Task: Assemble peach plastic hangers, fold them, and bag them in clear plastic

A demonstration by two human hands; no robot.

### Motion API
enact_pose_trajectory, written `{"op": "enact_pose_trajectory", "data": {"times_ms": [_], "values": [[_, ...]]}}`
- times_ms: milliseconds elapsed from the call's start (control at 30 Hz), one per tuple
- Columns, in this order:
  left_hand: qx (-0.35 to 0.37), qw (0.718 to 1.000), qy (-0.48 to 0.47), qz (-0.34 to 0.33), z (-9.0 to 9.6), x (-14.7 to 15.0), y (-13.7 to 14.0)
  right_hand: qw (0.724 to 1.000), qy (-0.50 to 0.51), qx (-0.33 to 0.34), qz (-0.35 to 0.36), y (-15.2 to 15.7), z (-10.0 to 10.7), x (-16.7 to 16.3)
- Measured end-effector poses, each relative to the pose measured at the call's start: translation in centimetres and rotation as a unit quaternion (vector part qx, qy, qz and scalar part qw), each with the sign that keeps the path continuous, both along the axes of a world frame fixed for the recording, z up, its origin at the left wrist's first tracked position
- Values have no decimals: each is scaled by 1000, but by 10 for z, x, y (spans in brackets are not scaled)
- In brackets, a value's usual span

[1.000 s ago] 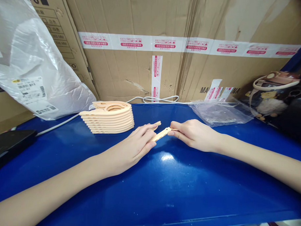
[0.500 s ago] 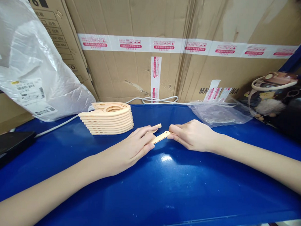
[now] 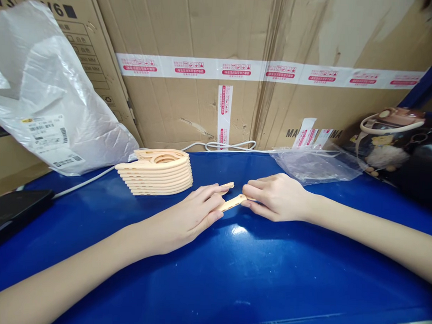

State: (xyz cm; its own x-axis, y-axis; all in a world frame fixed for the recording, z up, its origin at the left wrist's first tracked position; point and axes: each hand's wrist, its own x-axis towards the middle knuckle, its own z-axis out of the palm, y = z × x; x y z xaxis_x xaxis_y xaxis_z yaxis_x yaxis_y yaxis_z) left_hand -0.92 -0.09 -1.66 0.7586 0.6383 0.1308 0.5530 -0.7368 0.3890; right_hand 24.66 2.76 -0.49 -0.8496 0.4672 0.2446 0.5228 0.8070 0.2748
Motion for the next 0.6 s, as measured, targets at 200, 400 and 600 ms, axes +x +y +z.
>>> {"op": "enact_pose_trajectory", "data": {"times_ms": [200, 400, 600], "values": [[-16, 1000, 3, -14, 7, 0, -2, 997, 38, -62, 19, 0, 5, 1], [-17, 1000, 5, -19, 4, -2, -2, 994, 53, -97, 22, -1, 3, -1], [-61, 996, -64, 12, 7, 1, -2, 968, 65, -241, 3, -1, 18, 1]]}}
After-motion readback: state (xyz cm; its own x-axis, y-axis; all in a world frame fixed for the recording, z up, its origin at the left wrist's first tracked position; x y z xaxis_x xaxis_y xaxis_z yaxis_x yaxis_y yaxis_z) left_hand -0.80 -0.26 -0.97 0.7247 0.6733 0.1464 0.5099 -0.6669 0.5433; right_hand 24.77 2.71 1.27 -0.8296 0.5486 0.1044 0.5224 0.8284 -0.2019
